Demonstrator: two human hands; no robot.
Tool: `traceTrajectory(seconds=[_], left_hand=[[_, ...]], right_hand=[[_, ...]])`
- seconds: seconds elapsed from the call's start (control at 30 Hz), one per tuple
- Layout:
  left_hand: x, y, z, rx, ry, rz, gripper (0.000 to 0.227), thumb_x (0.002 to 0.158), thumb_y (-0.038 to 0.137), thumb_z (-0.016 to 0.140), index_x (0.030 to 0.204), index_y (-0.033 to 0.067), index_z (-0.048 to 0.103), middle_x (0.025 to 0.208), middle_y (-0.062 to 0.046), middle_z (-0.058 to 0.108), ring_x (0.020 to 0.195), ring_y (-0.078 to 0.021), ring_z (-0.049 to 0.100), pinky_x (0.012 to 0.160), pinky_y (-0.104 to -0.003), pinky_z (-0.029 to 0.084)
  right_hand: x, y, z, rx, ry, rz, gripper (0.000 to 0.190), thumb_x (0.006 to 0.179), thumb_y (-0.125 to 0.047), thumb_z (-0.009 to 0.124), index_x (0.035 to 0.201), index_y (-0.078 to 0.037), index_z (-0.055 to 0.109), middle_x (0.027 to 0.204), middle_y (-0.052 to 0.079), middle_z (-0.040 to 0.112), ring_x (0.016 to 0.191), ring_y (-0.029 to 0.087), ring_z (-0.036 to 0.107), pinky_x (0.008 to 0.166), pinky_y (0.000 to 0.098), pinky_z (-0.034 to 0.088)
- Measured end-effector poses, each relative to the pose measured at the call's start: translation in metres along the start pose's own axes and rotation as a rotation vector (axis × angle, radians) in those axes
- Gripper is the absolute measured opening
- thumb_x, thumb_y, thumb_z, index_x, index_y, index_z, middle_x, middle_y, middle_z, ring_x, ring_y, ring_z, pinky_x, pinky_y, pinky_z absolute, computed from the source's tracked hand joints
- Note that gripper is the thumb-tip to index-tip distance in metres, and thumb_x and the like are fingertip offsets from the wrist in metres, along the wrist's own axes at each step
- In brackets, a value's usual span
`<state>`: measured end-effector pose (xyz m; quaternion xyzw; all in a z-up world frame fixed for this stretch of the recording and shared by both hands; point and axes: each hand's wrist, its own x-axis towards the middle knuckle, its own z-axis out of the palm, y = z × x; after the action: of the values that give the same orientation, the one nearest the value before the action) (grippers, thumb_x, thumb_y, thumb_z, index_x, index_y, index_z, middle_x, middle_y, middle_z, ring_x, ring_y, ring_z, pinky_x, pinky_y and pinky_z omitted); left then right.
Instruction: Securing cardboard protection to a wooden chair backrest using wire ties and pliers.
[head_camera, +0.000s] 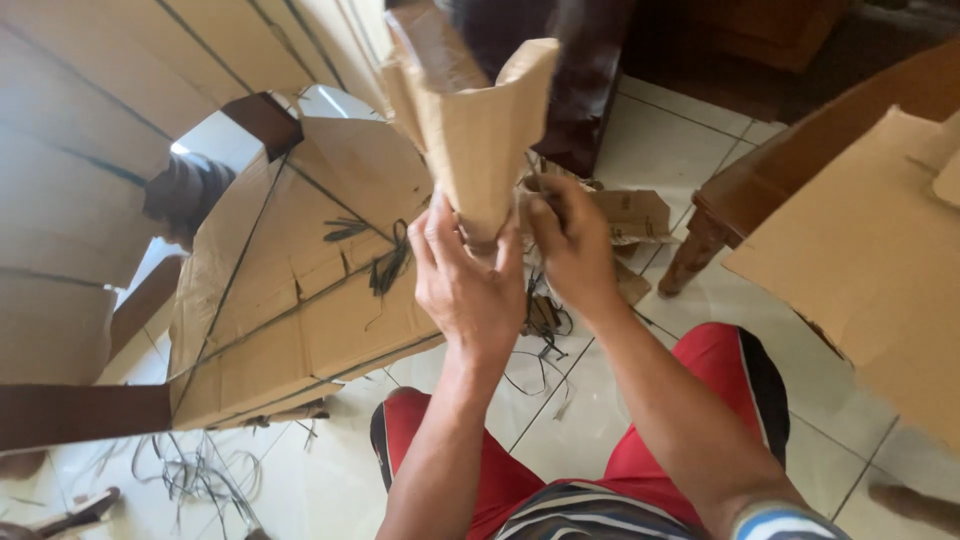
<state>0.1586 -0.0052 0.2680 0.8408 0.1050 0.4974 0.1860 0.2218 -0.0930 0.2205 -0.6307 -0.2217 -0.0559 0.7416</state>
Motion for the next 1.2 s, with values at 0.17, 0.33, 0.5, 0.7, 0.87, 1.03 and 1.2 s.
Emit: traceTrajectory(seconds=[0.17, 0.33, 0.5, 0.7, 0.87, 1.03, 1.2], left_hand=[[-0.017, -0.033, 0.024, -0.123, 0.198, 0.048, 0.058, 0.073, 0.033, 0.095, 0.12, 0.0147, 0.067, 0.117, 0.001, 0.071, 0.101, -0.017, 0.075, 0.085, -0.027, 0.061], [-0.004, -0.025, -0.007, -0.374, 0.158, 0.013, 0.03, 0.091, 0.005, 0.069, 0.12, 0.0113, 0.071, 0.122, -0.003, 0.072, 0.108, -0.0249, 0.074, 0.092, -0.035, 0.062], [-0.01, -0.049, -0.015, -0.951, -0.049, -0.252, 0.037, 0.084, -0.004, 0.068, 0.117, 0.0119, 0.076, 0.13, -0.009, 0.07, 0.117, -0.0252, 0.072, 0.101, -0.038, 0.059], [-0.005, -0.061, 0.008, -1.27, 0.073, -0.636, 0.036, 0.095, 0.003, 0.07, 0.13, -0.001, 0.064, 0.139, -0.015, 0.06, 0.104, -0.0219, 0.072, 0.083, -0.027, 0.062], [0.006, -0.067, 0.005, -1.124, -0.173, -0.973, 0.05, 0.09, 0.011, 0.074, 0.138, 0.0078, 0.06, 0.083, -0.01, 0.07, 0.074, -0.0148, 0.072, 0.065, -0.026, 0.062], [0.001, -0.092, 0.026, -0.792, -0.264, -0.833, 0.056, 0.078, 0.032, 0.083, 0.127, 0.0101, 0.068, 0.117, -0.014, 0.069, 0.083, -0.0252, 0.074, 0.069, -0.036, 0.062], [0.0, -0.099, 0.021, -0.707, -0.336, -0.782, 0.041, 0.077, 0.048, 0.083, 0.106, 0.0188, 0.076, 0.099, 0.0, 0.072, 0.083, -0.0195, 0.077, 0.07, -0.031, 0.064]], right_hand=[[-0.031, -0.077, 0.02, -0.192, 0.048, -0.193, 0.057, 0.102, -0.025, 0.061, 0.147, 0.006, 0.046, 0.105, 0.026, 0.069, 0.097, 0.037, 0.071, 0.087, 0.0513, 0.056], [-0.023, -0.057, 0.032, -0.513, 0.101, -0.26, 0.06, 0.089, -0.025, 0.085, 0.133, 0.006, 0.059, 0.079, 0.018, 0.067, 0.073, 0.037, 0.07, 0.066, 0.0452, 0.055], [-0.016, -0.033, 0.038, -0.715, 0.172, -0.308, 0.043, 0.095, -0.031, 0.088, 0.115, 0.001, 0.067, 0.075, 0.017, 0.069, 0.073, 0.038, 0.073, 0.061, 0.0449, 0.056], [-0.014, -0.035, 0.044, -0.787, 0.202, -0.47, 0.028, 0.104, -0.021, 0.078, 0.111, 0.003, 0.065, 0.08, 0.021, 0.066, 0.079, 0.047, 0.07, 0.064, 0.0488, 0.056], [-0.013, -0.032, 0.045, -0.788, 0.221, -0.513, 0.026, 0.105, -0.019, 0.077, 0.111, 0.004, 0.066, 0.081, 0.02, 0.065, 0.077, 0.045, 0.071, 0.064, 0.045, 0.056], [-0.015, -0.04, 0.05, -0.73, 0.186, -0.493, 0.024, 0.107, -0.013, 0.07, 0.114, 0.009, 0.063, 0.088, 0.028, 0.066, 0.086, 0.051, 0.07, 0.065, 0.0508, 0.057], [-0.016, -0.039, 0.05, -0.724, 0.18, -0.488, 0.026, 0.108, -0.014, 0.071, 0.117, 0.009, 0.063, 0.09, 0.026, 0.066, 0.09, 0.048, 0.071, 0.067, 0.0502, 0.058]])
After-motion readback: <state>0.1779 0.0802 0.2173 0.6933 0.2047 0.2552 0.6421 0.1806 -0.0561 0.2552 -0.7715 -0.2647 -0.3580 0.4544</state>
